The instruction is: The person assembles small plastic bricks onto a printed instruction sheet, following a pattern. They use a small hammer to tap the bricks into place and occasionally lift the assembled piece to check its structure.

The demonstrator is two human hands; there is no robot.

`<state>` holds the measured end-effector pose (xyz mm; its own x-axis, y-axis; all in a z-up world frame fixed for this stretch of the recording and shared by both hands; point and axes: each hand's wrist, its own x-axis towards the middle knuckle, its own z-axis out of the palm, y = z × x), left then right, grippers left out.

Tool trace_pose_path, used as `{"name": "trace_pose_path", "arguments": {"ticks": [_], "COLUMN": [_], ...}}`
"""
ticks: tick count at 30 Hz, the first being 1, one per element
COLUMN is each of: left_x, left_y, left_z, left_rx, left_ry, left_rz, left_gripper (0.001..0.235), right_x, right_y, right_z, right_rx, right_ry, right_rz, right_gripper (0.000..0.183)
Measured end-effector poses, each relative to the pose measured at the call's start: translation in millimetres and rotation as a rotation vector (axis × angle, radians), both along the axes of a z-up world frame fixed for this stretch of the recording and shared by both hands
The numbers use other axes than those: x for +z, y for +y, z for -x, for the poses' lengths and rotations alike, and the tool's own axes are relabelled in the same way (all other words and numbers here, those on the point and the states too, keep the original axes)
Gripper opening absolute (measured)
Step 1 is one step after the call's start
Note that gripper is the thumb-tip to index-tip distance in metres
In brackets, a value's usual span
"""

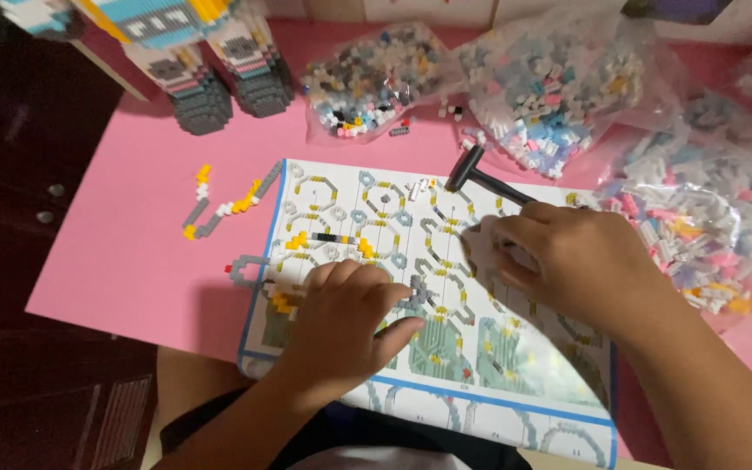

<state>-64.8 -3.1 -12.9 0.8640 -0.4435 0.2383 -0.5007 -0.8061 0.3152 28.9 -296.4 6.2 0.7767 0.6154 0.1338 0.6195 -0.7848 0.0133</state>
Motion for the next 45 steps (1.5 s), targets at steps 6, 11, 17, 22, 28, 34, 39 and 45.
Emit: {"name": "trace_pose_path", "arguments": {"ticks": [6,11,17,22,28,34,39,45], "left_x": [-1.0,13.9,13.0,17.9,15.8,12.6,11.5,19.2], "left_y": [15.5,15.0,15.6,14.4,15.0,15.4,15.7,7.2], "left_z": [7.2,1.7,-0.6,-5.2,-4.6,-2.1,-1.8,2.1], "left_rx": [-0.097,-0.101,-0.076,-0.104,-0.102,-0.071,-0.099,-0.086], "left_ry": [-0.022,-0.059,-0.037,-0.037,-0.034,-0.001,-0.057,-0.109], "left_rz": [0.165,0.245,0.2,0.152,0.101,0.157,0.126,-0.013], "left_gripper": [0.027,0.033,0.049,0.034,0.039,0.037,0.032,0.048], "right_x": [3.4,-3.9,0.2,-3.9,-1.2,19.6,26.5,29.5], "right_y": [0.5,-5.2,-3.1,-6.9,-8.9,-1.2,-7.6,-2.4], "right_z": [-9.7,-10.5,-11.1,-10.7,-11.3,-7.7,-6.7,-5.6], "right_rx": [0.002,0.035,0.004,0.003,0.039,-0.179,-0.414,-0.577], "right_ry": [0.25,0.225,0.278,0.25,0.242,0.386,0.529,0.419], "right_rz": [-0.166,-0.207,-0.203,-0.171,-0.23,-0.314,-0.717,-0.753], "right_gripper": [0.043,0.032,0.041,0.04,0.034,0.035,0.023,0.02]}}
